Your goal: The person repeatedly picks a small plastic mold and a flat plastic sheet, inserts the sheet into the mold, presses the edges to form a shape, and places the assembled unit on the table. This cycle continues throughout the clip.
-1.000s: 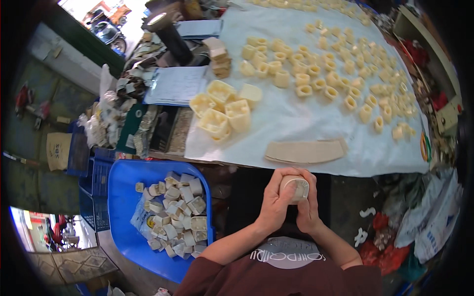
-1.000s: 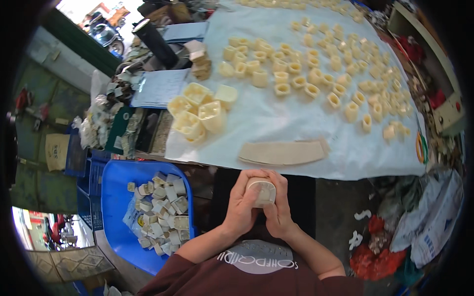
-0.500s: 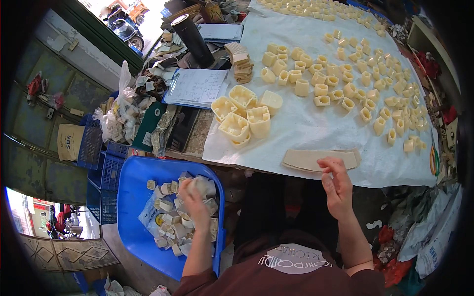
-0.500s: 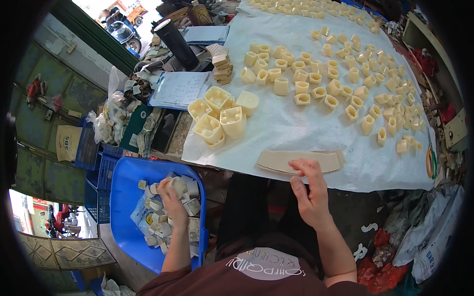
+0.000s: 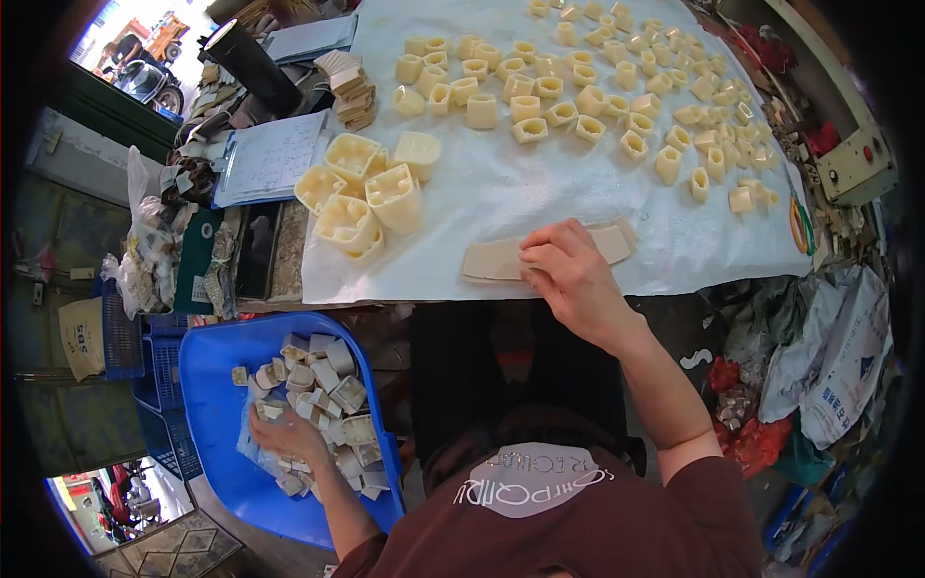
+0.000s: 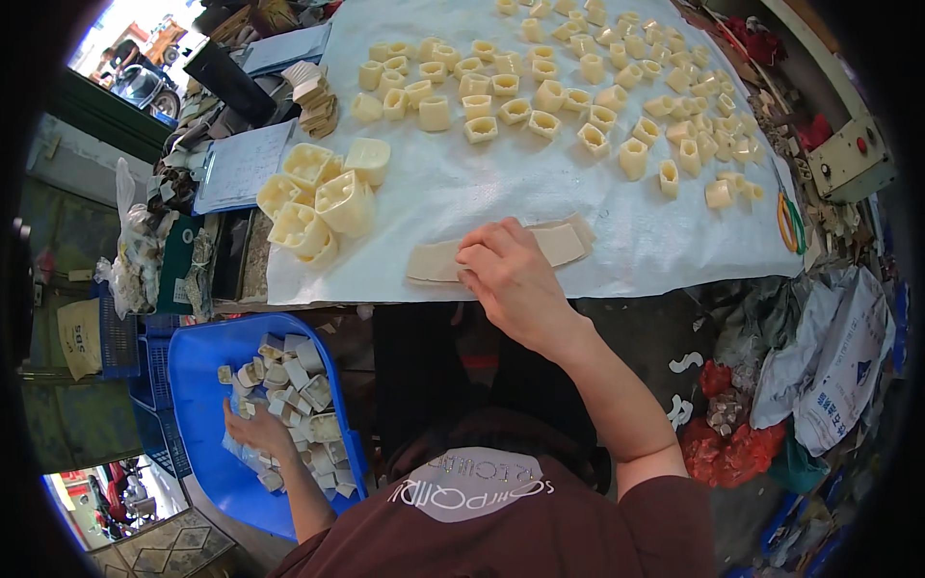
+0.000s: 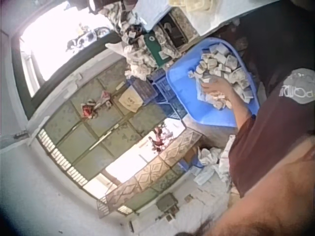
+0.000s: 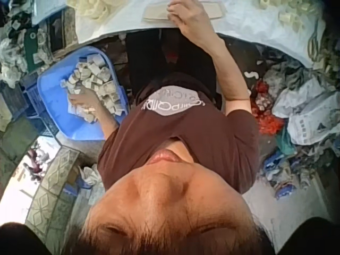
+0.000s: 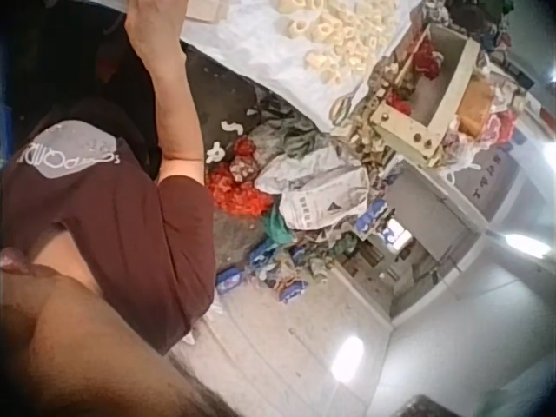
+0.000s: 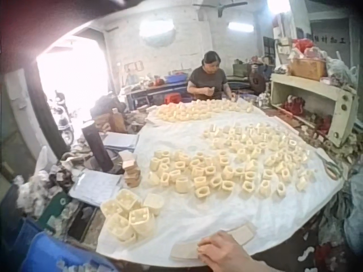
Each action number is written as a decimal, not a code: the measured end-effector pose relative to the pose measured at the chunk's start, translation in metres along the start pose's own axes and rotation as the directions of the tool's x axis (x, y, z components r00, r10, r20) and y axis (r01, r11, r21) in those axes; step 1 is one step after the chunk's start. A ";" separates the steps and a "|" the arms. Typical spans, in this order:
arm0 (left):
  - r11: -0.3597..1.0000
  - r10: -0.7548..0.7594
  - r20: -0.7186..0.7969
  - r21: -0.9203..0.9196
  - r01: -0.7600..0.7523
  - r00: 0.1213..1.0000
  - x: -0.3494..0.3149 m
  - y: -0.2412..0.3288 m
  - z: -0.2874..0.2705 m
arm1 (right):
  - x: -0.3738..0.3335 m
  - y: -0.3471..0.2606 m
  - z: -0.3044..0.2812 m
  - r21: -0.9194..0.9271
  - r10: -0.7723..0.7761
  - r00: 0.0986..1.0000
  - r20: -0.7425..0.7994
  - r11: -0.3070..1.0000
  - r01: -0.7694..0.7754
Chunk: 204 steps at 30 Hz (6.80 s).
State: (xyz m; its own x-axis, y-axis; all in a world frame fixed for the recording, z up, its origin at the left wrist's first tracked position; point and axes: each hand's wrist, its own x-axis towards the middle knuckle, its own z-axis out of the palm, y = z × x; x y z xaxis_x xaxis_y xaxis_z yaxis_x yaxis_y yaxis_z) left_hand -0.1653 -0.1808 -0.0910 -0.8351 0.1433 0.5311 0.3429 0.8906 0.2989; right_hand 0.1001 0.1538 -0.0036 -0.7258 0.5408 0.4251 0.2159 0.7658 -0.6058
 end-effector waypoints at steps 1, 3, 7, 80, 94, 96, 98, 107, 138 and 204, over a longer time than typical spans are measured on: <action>0.991 0.077 -0.015 -0.107 -0.078 0.997 0.005 0.021 -0.001 | 0.002 0.000 0.001 -0.021 -0.004 0.999 0.034 1.000 0.005; 0.903 0.197 0.080 -0.404 -0.149 0.977 0.009 0.071 -0.006 | 0.006 0.001 0.002 -0.093 -0.027 0.996 0.084 0.995 0.034; 0.703 0.461 0.075 -0.639 -0.312 0.884 0.003 0.151 -0.019 | 0.012 0.004 -0.001 -0.183 -0.056 0.989 0.137 0.980 0.081; 0.752 0.633 0.427 -0.536 -0.383 0.645 0.083 0.248 -0.025 | -0.043 -0.003 -0.101 0.885 0.412 0.816 -0.404 0.401 0.236; 0.692 0.715 0.473 -0.583 -0.425 0.515 0.108 0.238 -0.016 | 0.019 -0.062 0.035 0.868 0.011 0.892 0.452 0.224 -0.443; 0.671 0.736 0.466 -0.600 -0.435 0.491 0.112 0.237 -0.014 | 0.031 -0.065 0.062 0.872 -0.017 0.934 0.357 0.366 -0.326; 0.656 0.742 0.437 -0.631 -0.415 0.509 0.110 0.235 -0.012 | 0.040 -0.061 0.091 0.783 -0.051 0.974 0.219 0.604 -0.145; 0.692 0.590 0.664 -0.709 0.136 0.459 0.120 0.224 -0.018 | 0.041 -0.061 0.112 0.534 -0.035 0.976 0.216 0.841 -0.088; 0.134 0.750 0.497 -0.760 0.636 0.436 -0.015 0.216 -0.044 | -0.020 -0.042 0.005 0.916 0.029 0.925 0.378 0.133 -0.379; 0.326 0.719 0.485 -0.868 0.374 0.499 -0.055 0.236 -0.069 | -0.042 -0.044 -0.015 0.310 0.140 0.985 -0.104 0.945 -0.102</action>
State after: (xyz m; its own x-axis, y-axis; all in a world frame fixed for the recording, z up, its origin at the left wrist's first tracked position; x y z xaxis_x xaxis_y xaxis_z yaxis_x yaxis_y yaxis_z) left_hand -0.0092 -0.0083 0.0051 -0.3786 0.9207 0.0953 0.1724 -0.0310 0.9845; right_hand 0.1306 0.1022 0.0153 -0.6163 0.6762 0.4037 0.0757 0.5611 -0.8243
